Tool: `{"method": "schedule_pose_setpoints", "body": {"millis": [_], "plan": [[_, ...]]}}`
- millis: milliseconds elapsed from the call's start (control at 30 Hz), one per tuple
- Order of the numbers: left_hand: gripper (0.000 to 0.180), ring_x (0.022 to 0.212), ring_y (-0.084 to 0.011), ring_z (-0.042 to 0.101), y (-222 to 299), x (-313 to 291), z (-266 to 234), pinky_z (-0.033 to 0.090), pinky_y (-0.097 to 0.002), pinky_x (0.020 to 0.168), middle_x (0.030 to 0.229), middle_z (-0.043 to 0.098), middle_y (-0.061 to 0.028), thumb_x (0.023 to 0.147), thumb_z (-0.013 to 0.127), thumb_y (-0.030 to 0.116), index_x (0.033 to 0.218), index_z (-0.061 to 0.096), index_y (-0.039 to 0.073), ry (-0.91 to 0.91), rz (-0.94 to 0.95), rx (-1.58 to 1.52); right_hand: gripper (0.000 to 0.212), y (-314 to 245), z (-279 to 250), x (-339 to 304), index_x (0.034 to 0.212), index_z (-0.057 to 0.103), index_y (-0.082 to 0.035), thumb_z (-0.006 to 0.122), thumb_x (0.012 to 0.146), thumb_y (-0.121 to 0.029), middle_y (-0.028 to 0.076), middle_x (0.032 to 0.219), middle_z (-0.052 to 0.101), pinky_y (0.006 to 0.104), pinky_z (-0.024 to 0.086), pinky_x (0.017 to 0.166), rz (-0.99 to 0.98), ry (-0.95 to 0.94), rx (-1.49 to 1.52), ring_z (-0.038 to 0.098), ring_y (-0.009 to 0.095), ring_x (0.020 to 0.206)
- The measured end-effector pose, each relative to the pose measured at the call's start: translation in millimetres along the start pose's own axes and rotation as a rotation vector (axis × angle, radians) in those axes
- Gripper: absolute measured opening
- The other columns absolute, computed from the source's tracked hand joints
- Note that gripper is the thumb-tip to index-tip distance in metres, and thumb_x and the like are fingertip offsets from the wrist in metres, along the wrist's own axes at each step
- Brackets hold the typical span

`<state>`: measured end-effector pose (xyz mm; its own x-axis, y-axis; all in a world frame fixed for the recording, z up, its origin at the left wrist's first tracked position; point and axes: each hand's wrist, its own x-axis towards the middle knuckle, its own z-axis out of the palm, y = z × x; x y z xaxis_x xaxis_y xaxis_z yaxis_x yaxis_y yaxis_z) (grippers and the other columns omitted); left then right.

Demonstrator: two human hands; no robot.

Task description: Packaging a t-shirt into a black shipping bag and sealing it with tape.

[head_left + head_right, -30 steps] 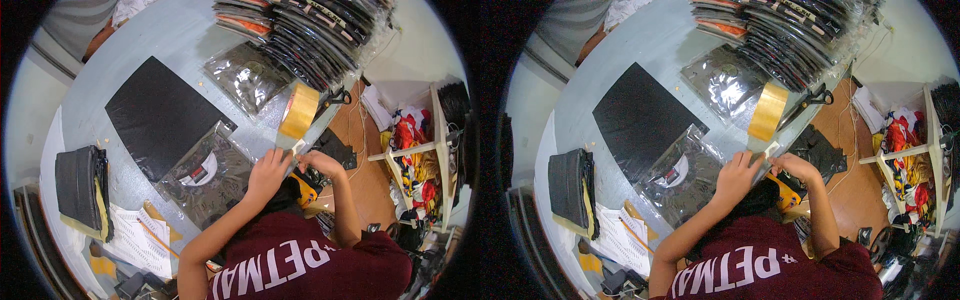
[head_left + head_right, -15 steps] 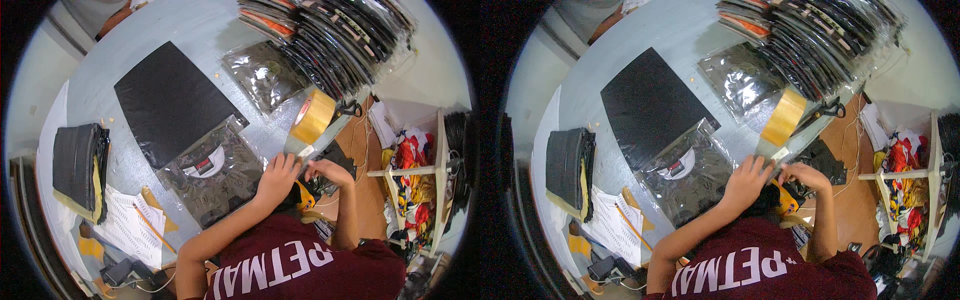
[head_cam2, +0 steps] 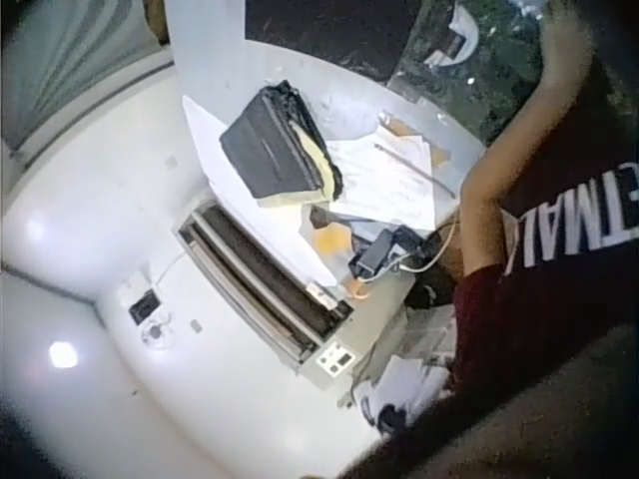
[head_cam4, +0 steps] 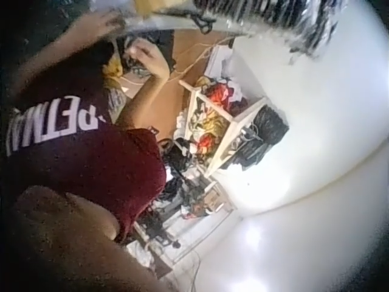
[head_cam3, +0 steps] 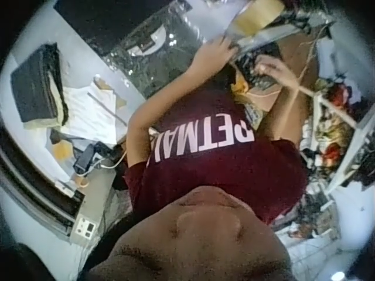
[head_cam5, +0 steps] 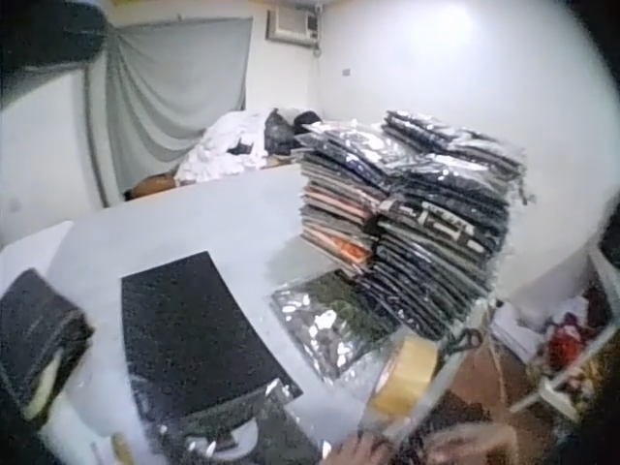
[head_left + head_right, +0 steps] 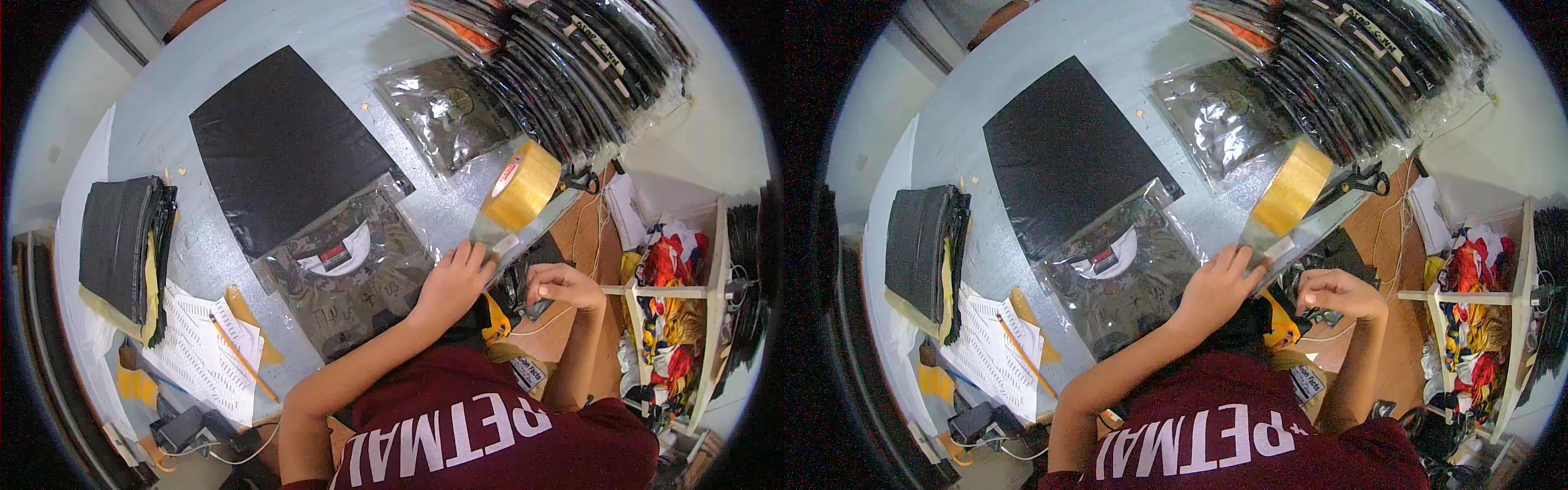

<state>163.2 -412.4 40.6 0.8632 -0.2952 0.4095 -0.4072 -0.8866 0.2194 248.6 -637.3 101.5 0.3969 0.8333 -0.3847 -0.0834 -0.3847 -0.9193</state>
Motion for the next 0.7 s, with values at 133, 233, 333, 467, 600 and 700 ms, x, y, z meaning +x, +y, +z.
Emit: {"method": "schedule_pose_setpoints", "body": {"millis": [133,233,333,467,600,700], "plan": [[0.032,0.091,-0.0213,0.051,3.7,1.0,-0.4,0.049,-0.0290,0.072,0.098,0.050,-0.0066,0.074,0.053,0.017,0.105,0.058,0.009,0.002,-0.025,0.016,0.025,-6.7,4.5,6.1,0.081,0.065,0.001,0.057,0.089,-0.022,0.006,0.083,0.051,0.0264,0.041,0.071,0.003,-0.056,-0.003,0.051,0.015,0.079],[0.032,0.092,-0.0208,0.051,6.5,1.0,0.1,0.046,-0.0295,0.077,0.098,0.051,-0.0062,0.074,0.053,0.018,0.104,0.057,0.008,-0.052,-0.061,0.052,0.019,-7.3,7.6,15.6,0.082,0.064,0.001,0.060,0.087,-0.017,0.006,0.081,0.051,0.0266,0.042,0.071,-0.099,-0.162,-0.098,0.053,0.016,0.080],[0.031,0.092,-0.0202,0.050,7.8,-0.1,2.9,0.042,-0.0291,0.080,0.097,0.051,-0.0061,0.075,0.052,0.018,0.103,0.058,0.008,-0.043,-0.073,0.044,0.013,-13.3,10.2,24.6,0.083,0.064,0.001,0.063,0.083,-0.013,0.008,0.082,0.052,0.0269,0.043,0.069,-0.145,-0.263,-0.130,0.054,0.017,0.077],[0.028,0.107,-0.0253,0.049,-4.5,-1.1,-0.4,0.038,-0.0399,0.095,0.106,0.054,-0.0081,0.070,0.058,0.012,0.097,0.061,0.007,0.005,-0.162,-0.139,0.011,-35.0,19.7,38.2,0.085,0.064,0.000,0.065,0.081,-0.011,0.007,0.083,0.054,0.0275,0.043,0.068,-0.178,-0.383,-0.158,0.056,0.017,0.075],[0.031,0.101,-0.0288,0.053,-40.6,-11.1,-25.5,0.040,-0.0424,0.092,0.103,0.056,-0.0116,0.069,0.053,0.001,0.098,0.063,0.006,0.285,-0.323,-0.344,0.009,-45.1,39.8,56.9,0.083,0.063,-0.001,0.063,0.083,-0.010,0.007,0.080,0.059,0.0273,0.043,0.067,-0.263,-0.236,-0.128,0.057,0.018,0.073],[0.029,0.100,-0.0294,0.053,-67.0,-33.5,-44.3,0.040,-0.0398,0.091,0.101,0.057,-0.0123,0.073,0.051,0.001,0.100,0.062,0.006,0.390,-0.579,-0.477,0.007,-52.8,76.7,82.6,0.086,0.061,-0.001,0.058,0.085,-0.007,0.009,0.080,0.061,0.0300,0.044,0.067,-0.113,0.052,-0.066,0.057,0.019,0.071]]}}
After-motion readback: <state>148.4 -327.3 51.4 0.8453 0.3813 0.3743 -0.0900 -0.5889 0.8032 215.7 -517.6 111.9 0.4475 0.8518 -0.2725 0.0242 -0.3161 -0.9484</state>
